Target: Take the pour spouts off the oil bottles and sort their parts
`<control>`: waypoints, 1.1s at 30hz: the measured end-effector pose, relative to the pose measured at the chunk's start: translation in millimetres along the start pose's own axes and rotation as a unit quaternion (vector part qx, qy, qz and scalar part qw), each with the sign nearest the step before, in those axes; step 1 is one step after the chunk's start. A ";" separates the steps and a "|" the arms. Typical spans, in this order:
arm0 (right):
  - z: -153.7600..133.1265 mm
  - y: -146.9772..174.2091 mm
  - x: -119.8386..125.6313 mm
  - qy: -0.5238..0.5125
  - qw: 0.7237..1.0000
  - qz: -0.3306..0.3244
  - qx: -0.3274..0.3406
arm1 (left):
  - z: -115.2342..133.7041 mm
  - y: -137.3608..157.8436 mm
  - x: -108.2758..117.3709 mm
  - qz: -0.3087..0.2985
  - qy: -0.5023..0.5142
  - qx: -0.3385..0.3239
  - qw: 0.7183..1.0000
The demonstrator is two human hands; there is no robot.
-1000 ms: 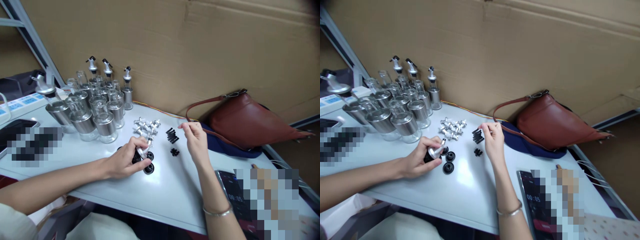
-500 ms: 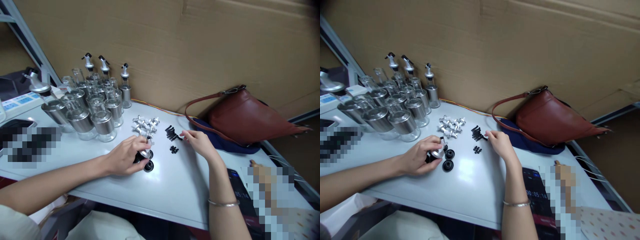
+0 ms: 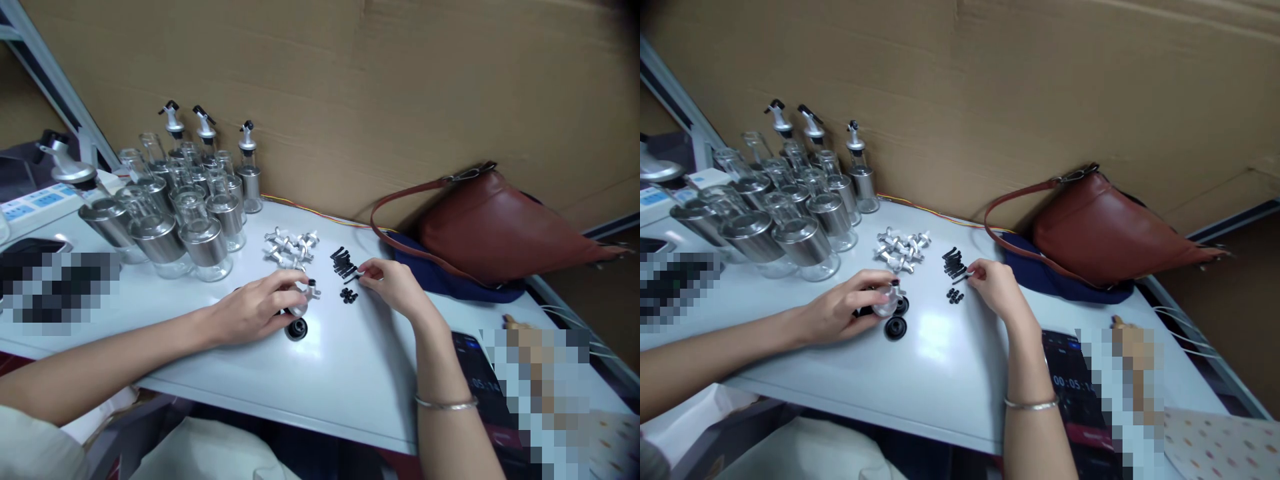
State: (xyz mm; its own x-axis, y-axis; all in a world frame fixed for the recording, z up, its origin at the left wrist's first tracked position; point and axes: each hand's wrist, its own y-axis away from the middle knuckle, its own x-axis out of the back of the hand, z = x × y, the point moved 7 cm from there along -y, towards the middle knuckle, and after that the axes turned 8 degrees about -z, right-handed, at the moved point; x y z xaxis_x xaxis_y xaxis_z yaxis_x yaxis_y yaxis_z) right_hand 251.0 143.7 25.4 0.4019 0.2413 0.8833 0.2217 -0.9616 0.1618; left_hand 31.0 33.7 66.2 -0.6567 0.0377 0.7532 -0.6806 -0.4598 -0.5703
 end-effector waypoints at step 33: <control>7.3 3.2 6.0 0.041 0.992 0.008 -0.118 | 7.5 -4.3 1.7 -0.022 -0.106 -0.022 0.994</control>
State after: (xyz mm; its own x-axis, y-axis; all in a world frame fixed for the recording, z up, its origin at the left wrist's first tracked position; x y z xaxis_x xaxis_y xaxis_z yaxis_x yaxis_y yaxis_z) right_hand 260.6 143.1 28.1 0.3275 0.2235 0.9180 -0.0028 -0.9714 0.2375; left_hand 35.3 29.1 72.4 -0.5463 -0.1338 0.8268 -0.7235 -0.4219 -0.5463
